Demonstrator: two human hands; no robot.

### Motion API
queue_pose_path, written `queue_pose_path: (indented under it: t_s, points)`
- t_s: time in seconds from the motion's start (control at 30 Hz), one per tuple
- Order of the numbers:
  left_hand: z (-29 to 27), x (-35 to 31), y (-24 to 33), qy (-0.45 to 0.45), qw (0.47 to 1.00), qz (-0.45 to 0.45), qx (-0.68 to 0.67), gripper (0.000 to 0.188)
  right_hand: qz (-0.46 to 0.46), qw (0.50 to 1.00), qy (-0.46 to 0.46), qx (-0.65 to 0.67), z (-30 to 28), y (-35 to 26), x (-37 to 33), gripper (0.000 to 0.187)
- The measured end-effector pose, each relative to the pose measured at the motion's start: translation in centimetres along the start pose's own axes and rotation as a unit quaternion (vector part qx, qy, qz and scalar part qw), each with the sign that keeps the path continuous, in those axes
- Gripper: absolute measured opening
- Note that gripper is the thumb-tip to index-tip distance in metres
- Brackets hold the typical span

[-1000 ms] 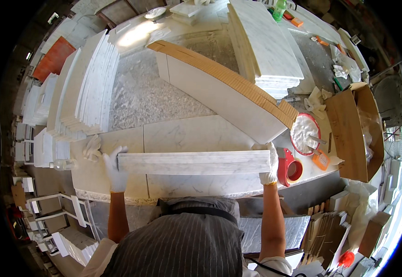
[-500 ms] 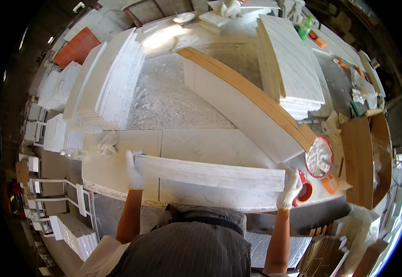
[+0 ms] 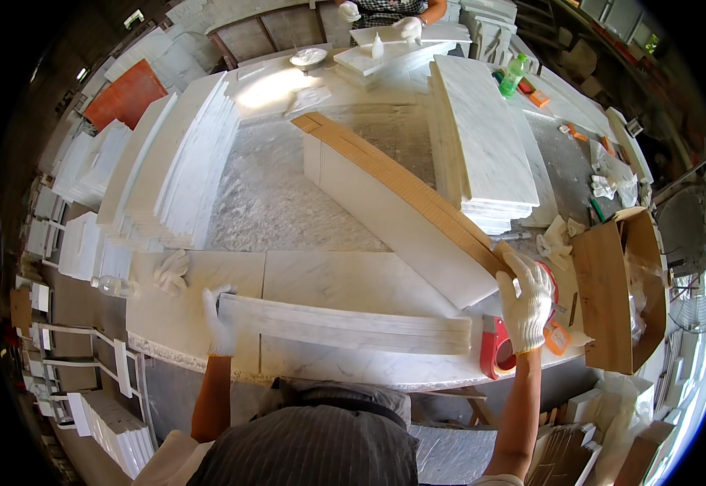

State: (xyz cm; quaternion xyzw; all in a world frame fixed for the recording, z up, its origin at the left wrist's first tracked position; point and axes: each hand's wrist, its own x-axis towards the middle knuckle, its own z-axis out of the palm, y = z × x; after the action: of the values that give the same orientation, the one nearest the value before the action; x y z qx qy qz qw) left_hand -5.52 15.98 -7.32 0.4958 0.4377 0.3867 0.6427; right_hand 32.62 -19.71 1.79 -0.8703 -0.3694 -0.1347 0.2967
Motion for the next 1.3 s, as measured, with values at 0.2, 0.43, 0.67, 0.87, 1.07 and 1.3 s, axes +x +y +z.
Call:
queue_pose_path:
  t_s: [0.2,0.43,0.67,0.87,1.07,1.3]
  points:
    - [0.0,0.0,-0.2,0.002,0.999,-0.001,-0.042,0.053,-0.033,0.993,-0.105,-0.052,-0.8,0.8,1.2,0.037]
    - [-0.5,0.4,-0.9,0.007,1.0,0.023,-0.011,0.053,-0.011,0.993,-0.096,-0.072,0.0,-0.3,0.7,0.037]
    - [-0.5,0.7,-1.3,0.009,1.0,0.02,-0.01,0.054,-0.017,0.992,-0.105,-0.064,0.3,-0.6,0.2,0.031]
    - [-0.6,0.7,-1.3,0.013,1.0,0.015,-0.003,0.054,-0.032,0.988,-0.141,-0.057,-0.7,-1.4,0.2,0.031]
    - [-0.5,0.5,-1.1,-0.004,0.999,0.041,0.019,0.054,-0.097,0.982,-0.145,-0.068,-1.0,-2.5,0.3,0.03]
    - [-0.2,0.3,-1.0,0.005,1.0,0.005,-0.021,0.051,-0.086,0.972,-0.18,-0.126,0.4,-3.0,1.0,0.027]
